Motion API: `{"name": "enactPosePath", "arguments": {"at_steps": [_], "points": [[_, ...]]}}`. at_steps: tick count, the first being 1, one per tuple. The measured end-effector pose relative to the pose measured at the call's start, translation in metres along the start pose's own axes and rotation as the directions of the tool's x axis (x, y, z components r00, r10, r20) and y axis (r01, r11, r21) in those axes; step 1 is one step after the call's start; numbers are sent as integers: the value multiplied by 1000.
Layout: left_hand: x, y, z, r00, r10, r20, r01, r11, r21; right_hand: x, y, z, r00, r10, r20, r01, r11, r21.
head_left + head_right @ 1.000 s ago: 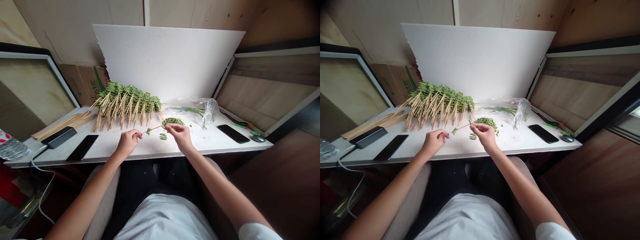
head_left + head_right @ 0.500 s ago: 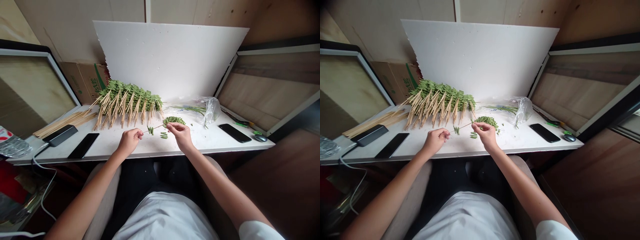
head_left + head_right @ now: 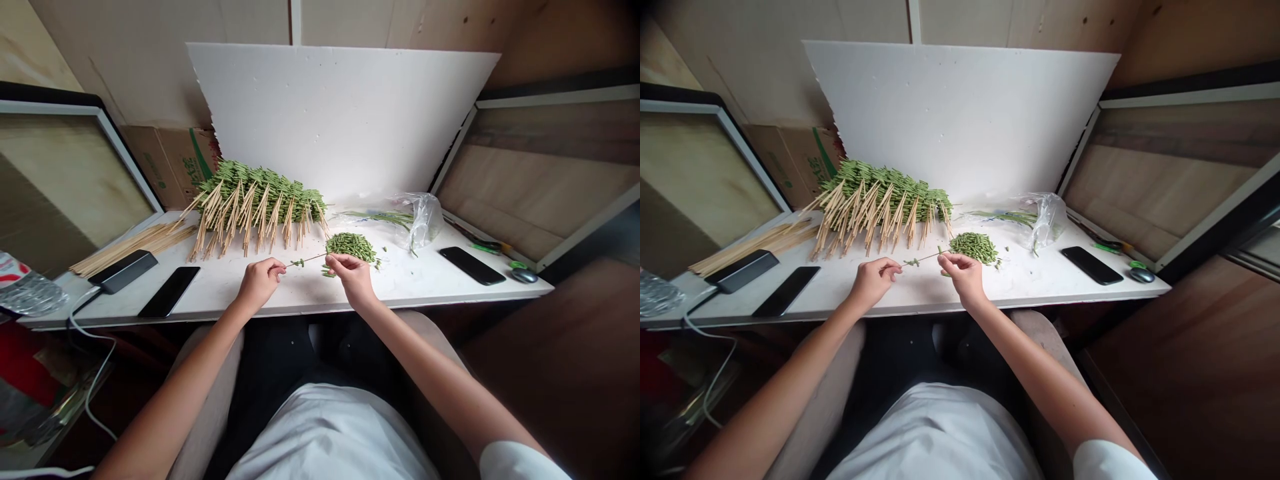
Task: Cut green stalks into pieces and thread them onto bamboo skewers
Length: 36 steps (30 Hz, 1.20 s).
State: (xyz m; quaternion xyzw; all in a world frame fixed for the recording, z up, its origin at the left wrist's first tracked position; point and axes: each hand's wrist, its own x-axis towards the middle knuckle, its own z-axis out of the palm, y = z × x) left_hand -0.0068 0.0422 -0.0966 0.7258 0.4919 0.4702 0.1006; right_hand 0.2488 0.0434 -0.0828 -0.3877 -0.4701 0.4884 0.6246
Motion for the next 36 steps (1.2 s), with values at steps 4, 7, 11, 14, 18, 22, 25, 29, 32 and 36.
{"name": "enactPosePath", "arguments": {"at_steps": [4, 7, 11, 14, 18, 22, 25, 29, 32, 36], "points": [[0, -1, 2, 1000, 10, 23, -9, 999, -33, -1, 0, 0, 1000, -17, 7, 17, 1000, 3], [1, -2, 0, 998, 44, 48, -42, 998, -37, -1, -2, -1, 999, -43, 34, 43, 999, -11], [0, -3, -1, 998, 69, 13, -69, 997, 22, -1, 0, -1, 998, -41, 56, 41, 999, -1], [-2, 0, 2, 994, 103, -21, -102, 993, 64, -4, 5, 2, 998, -36, 49, 36, 999, 9], [-7, 8, 10, 991, 134, -9, -133, 989, 61, -11, 11, 10, 997, -20, 76, 21, 1000, -13], [-10, 13, 14, 992, 125, -19, -124, 990, 63, -16, 15, 14, 995, -14, 102, 22, 997, -69], [-11, 15, 15, 991, 130, -27, -127, 989, 79, -17, 17, 15, 992, 15, 125, -3, 995, -99], [-11, 17, 13, 988, 145, -44, -140, 985, 96, -15, 15, 14, 989, 23, 146, -3, 991, -132], [-8, 16, 11, 991, 122, -57, -115, 986, 117, -4, 9, 4, 976, -15, 218, 68, 969, -237], [-4, 10, 8, 997, 40, -72, -32, 993, 115, 19, 3, -21, 957, -175, 230, 271, 822, -500]]}}
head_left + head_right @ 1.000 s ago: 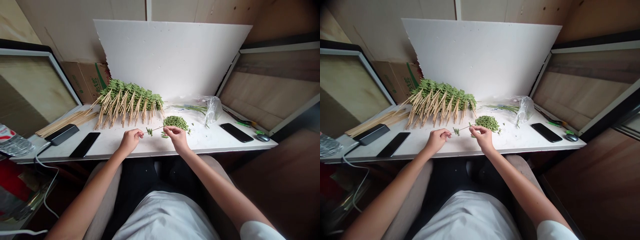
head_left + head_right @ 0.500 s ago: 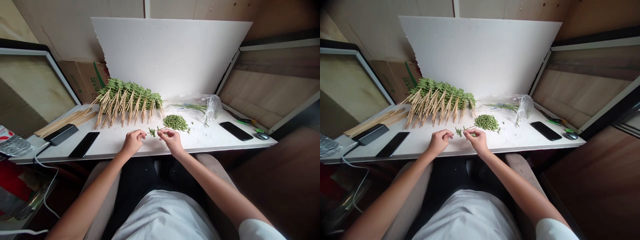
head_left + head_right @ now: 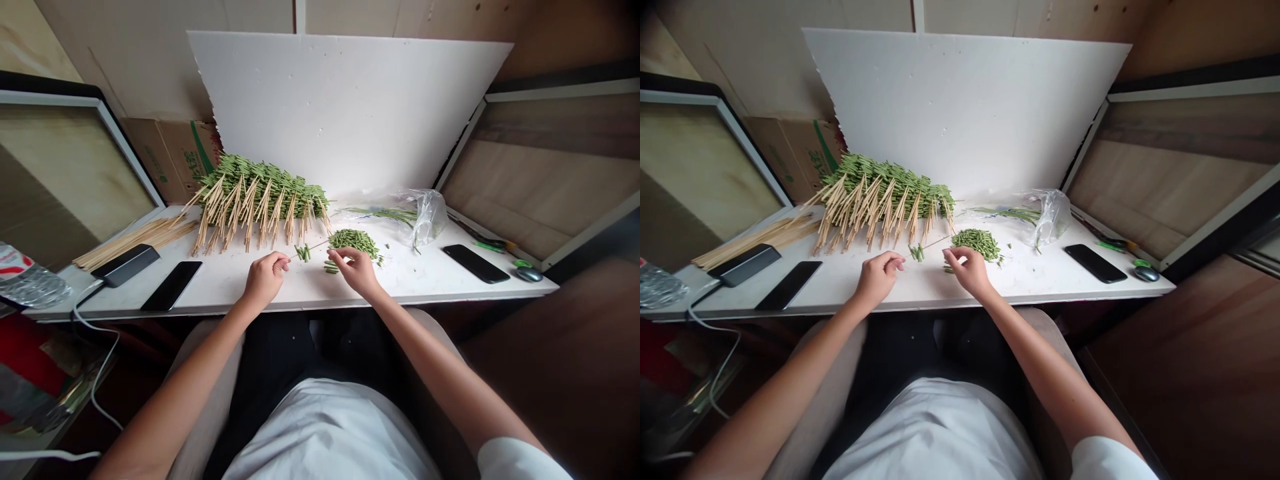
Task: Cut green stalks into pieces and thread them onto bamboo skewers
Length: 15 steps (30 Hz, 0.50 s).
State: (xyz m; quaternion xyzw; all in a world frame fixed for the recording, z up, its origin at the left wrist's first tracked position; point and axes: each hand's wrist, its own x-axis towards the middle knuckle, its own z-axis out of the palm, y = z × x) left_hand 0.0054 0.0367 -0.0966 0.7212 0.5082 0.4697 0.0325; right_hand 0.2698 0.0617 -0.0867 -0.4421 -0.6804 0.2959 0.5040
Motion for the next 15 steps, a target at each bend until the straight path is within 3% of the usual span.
{"name": "enactPosePath", "arguments": {"at_steps": [2, 4, 8, 15], "points": [[1, -4, 0, 999, -35, 9, 35, 999, -10, 6, 10, -11, 995, -98, 28, 102, 967, -234], [1, -8, 1, 998, -63, 23, 64, 998, -19, 9, 19, -17, 973, -174, 150, 221, 890, -399], [0, -12, 3, 995, -88, 49, 89, 996, -28, 8, 29, -18, 918, -213, 334, 369, 764, -529], [0, -9, 4, 996, -73, 54, 74, 997, -21, 3, 29, -10, 900, -217, 378, 432, 566, -702]]}}
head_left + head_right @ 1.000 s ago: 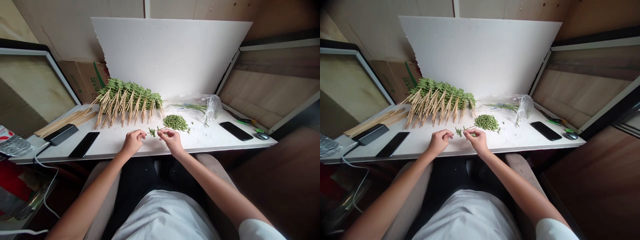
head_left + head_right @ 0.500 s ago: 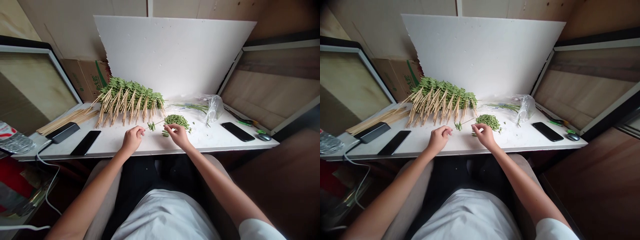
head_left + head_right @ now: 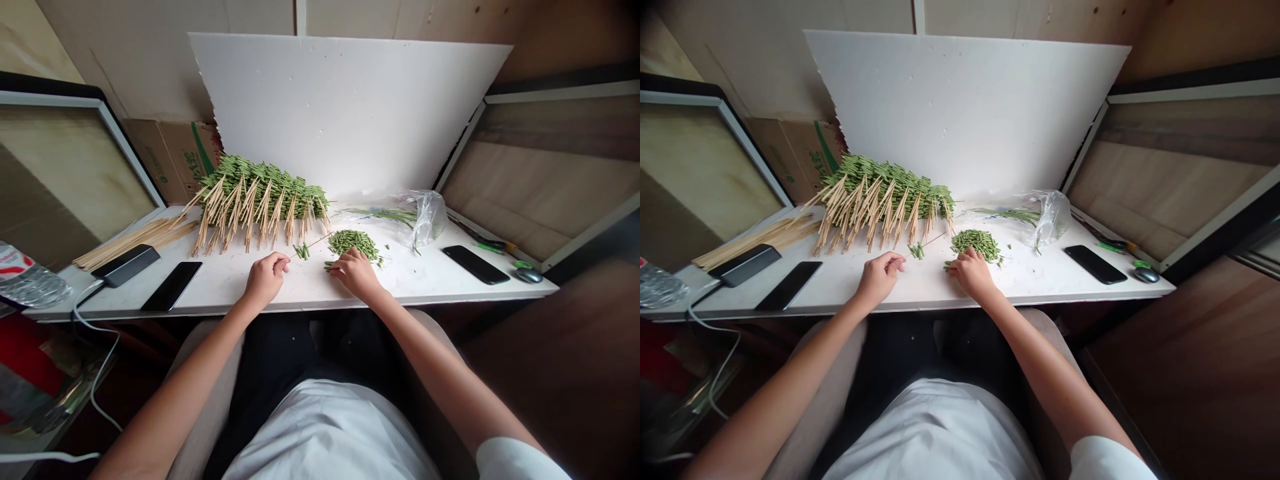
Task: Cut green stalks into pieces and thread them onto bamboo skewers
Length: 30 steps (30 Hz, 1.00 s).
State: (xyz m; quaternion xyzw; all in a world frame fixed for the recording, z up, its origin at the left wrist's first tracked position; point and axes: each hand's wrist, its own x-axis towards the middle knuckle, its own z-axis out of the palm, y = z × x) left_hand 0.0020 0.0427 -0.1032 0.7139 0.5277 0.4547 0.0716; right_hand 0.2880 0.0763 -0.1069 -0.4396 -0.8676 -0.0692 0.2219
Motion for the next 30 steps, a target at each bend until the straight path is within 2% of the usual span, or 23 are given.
{"name": "enactPosePath", "arguments": {"at_steps": [5, 8, 11, 13, 15, 18, 20, 22, 23, 25, 30], "points": [[0, 3, 0, 1000, 1, 10, -1, 1000, 8, 0, -5, 4, 998, -64, -11, 62, 987, -151], [-1, 4, -1, 1000, -6, 19, 6, 1000, 8, 0, -6, 6, 998, -58, -34, 53, 989, -138], [-1, 4, -1, 1000, -11, 26, 10, 1000, 8, 1, -6, 5, 997, -16, -75, 16, 1000, 9], [0, 5, -2, 1000, -8, 25, 8, 1000, 7, 3, -4, 2, 991, 67, -113, -40, 973, 228], [0, 7, -3, 1000, 0, 18, 0, 1000, 5, 6, -2, -2, 971, 213, -108, -128, 845, 520], [0, 11, -6, 1000, 20, 8, -20, 1000, -1, 10, 2, -7, 901, 433, 11, -228, 454, 862], [0, 13, -7, 999, 32, 2, -32, 999, 0, 12, 4, -10, 853, 512, 98, -229, 199, 953], [-1, 16, -7, 1000, 28, -12, -28, 1000, 13, 13, 6, -12, 819, 550, 160, -205, 21, 979], [-1, 18, -8, 1000, 20, -21, -19, 1000, 22, 14, 6, -14, 809, 559, 180, -192, -38, 981], [-2, 21, -9, 1000, -1, -29, 2, 999, 38, 15, 7, -17, 804, 561, 197, -170, -101, 980], [-4, 34, -13, 1000, 8, -22, -7, 999, 41, 14, 5, -24, 840, 515, 169, -112, -139, 984]]}}
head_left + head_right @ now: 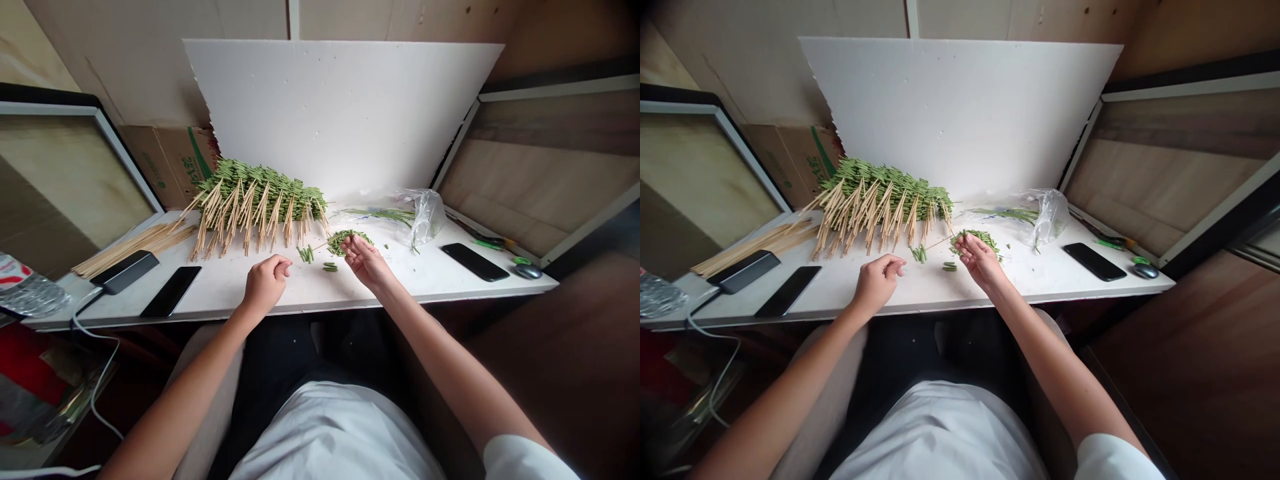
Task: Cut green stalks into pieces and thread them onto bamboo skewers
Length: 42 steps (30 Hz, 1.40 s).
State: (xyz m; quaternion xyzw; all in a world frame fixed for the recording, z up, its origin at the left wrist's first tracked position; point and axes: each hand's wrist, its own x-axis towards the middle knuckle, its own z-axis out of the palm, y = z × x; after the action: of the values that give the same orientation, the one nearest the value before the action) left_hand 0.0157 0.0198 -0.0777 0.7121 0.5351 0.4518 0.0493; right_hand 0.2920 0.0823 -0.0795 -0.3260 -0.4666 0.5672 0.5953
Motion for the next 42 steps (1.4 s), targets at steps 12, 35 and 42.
{"name": "enactPosePath", "arguments": {"at_steps": [12, 35, 42], "points": [[-3, 9, 1, 1000, 23, 2, -23, 1000, -7, -4, 1, 5, 1000, 13, 4, -13, 1000, 27], [-5, 6, 2, 999, 40, -26, -39, 997, 64, -10, -7, 15, 993, -50, -105, 49, 999, -14], [-5, 4, 3, 997, 61, -47, -57, 996, 72, -16, -5, 21, 990, -74, -117, 72, 997, -22]]}}
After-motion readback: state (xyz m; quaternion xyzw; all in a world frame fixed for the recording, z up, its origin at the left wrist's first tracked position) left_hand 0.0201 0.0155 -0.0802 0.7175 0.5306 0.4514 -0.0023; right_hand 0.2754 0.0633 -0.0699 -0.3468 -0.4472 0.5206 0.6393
